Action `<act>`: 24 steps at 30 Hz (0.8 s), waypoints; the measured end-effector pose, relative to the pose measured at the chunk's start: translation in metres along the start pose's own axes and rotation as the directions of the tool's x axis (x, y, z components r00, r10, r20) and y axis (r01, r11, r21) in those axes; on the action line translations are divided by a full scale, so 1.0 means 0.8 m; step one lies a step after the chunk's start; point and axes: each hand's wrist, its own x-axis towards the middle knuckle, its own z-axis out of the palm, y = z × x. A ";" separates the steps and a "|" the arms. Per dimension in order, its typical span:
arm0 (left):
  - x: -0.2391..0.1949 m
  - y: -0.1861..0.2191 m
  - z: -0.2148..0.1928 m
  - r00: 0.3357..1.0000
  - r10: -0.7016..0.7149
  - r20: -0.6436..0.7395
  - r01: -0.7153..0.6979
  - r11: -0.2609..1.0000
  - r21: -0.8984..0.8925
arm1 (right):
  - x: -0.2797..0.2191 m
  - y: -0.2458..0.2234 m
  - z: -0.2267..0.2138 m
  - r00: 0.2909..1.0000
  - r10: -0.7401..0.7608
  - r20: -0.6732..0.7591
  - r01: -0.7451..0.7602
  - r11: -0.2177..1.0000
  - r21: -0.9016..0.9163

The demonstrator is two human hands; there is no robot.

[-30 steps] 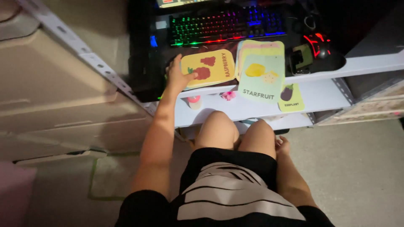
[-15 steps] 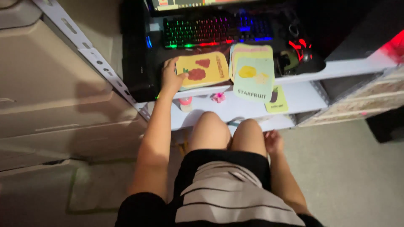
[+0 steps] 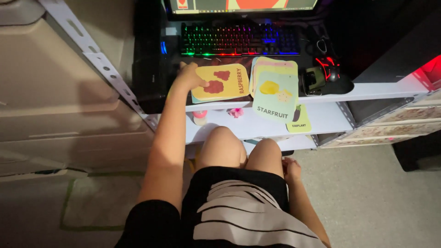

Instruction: The person is using a manual single-hole puncher to create holes in the top center of various printed fruit cards.

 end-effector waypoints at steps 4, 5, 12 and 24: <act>0.012 0.000 -0.005 1.000 0.004 0.026 -0.004 1.000 0.015 | 0.010 0.029 -0.024 1.000 -0.010 0.003 0.010 0.998 0.061; 0.005 0.004 -0.011 0.999 0.006 0.045 -0.006 1.000 0.008 | -0.009 0.021 -0.027 1.000 0.000 -0.022 0.000 1.000 0.011; -0.025 0.002 -0.014 0.988 0.130 -0.085 -0.141 0.980 -0.139 | -0.019 0.028 -0.034 0.998 -0.055 -0.039 0.048 0.985 -0.165; -0.019 -0.038 0.029 0.856 0.245 -0.455 -0.306 0.950 -0.064 | -0.118 -0.079 0.022 0.956 -0.252 0.148 0.292 0.835 -0.466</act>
